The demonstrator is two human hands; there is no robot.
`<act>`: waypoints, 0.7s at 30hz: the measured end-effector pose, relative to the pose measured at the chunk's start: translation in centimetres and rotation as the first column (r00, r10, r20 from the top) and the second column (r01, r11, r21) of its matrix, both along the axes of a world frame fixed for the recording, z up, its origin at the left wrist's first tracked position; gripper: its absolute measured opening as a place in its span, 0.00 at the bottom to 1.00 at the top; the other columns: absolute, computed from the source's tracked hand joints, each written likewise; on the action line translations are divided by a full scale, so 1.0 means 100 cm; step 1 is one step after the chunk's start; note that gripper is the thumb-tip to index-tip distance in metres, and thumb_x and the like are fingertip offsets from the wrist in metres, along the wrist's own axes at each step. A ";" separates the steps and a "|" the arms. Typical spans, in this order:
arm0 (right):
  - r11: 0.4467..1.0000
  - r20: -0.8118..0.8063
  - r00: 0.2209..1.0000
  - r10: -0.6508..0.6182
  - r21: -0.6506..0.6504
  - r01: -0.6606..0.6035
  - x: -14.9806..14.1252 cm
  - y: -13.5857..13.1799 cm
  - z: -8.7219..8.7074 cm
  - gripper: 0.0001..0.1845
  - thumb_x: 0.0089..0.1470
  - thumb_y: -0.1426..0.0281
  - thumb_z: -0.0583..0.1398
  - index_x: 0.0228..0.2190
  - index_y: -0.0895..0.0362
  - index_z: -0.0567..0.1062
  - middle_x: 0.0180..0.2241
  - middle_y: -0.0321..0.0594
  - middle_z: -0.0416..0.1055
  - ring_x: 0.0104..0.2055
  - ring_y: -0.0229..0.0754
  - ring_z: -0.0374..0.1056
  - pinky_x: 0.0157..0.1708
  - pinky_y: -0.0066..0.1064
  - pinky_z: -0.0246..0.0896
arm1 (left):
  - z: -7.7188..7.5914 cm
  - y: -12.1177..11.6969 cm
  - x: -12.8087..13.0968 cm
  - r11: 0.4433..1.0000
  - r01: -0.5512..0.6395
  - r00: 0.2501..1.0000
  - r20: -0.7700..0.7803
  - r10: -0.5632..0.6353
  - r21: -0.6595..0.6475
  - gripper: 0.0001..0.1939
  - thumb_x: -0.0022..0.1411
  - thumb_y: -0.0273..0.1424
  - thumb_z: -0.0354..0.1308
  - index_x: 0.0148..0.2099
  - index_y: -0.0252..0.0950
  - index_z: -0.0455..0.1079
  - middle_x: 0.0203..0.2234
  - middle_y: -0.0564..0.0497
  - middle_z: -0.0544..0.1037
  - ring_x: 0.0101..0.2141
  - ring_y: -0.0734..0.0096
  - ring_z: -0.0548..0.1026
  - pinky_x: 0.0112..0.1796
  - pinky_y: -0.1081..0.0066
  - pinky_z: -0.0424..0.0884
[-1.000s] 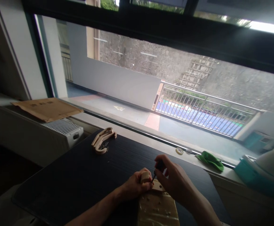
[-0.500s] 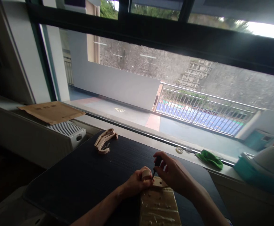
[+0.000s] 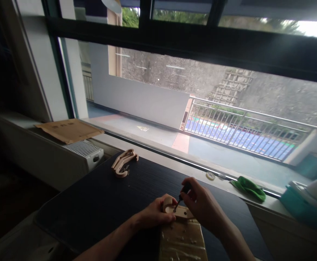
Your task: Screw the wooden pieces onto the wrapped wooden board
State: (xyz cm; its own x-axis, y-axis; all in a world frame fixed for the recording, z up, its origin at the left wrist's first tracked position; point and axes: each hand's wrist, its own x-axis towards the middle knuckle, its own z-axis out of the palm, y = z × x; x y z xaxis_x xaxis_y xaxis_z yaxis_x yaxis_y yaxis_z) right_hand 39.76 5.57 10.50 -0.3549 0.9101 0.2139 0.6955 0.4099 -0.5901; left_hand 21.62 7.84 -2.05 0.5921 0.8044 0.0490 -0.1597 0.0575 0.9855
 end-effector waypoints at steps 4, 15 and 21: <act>0.998 -0.017 1.000 -0.015 0.059 0.016 0.000 -0.006 -0.001 0.10 0.54 0.68 0.55 0.40 0.54 0.66 0.22 0.32 0.67 0.24 0.36 0.62 0.24 0.26 0.54 | 0.000 -0.003 0.002 0.999 -0.005 1.000 0.030 0.006 -0.037 0.22 0.46 0.31 0.69 0.43 0.34 0.66 0.30 0.56 0.67 0.29 0.77 0.61 0.32 0.74 0.59; 0.988 0.065 0.998 -0.001 0.153 -0.009 0.005 -0.050 -0.004 0.10 0.53 0.68 0.55 0.39 0.54 0.66 0.22 0.32 0.67 0.24 0.37 0.62 0.25 0.27 0.53 | -0.006 -0.050 0.011 0.991 -0.091 0.991 0.090 0.099 -0.094 0.21 0.43 0.29 0.71 0.40 0.33 0.70 0.30 0.54 0.70 0.30 0.75 0.66 0.34 0.73 0.61; 0.982 0.064 0.997 -0.041 0.186 0.028 0.000 -0.056 -0.004 0.09 0.52 0.69 0.55 0.38 0.54 0.65 0.27 0.35 0.71 0.26 0.38 0.65 0.28 0.29 0.56 | -0.005 -0.054 0.022 0.981 -0.173 0.973 0.137 0.184 -0.088 0.19 0.41 0.32 0.71 0.34 0.33 0.68 0.29 0.54 0.71 0.30 0.74 0.68 0.37 0.71 0.62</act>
State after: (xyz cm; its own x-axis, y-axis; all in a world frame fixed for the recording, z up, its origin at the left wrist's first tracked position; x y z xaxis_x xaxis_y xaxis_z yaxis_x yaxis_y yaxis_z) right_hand 39.72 -0.03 10.07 -0.3434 0.8691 0.3560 0.7465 0.4826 -0.4580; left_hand 23.79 2.40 -2.52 0.4300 0.9009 0.0586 -0.3139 0.0883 0.9454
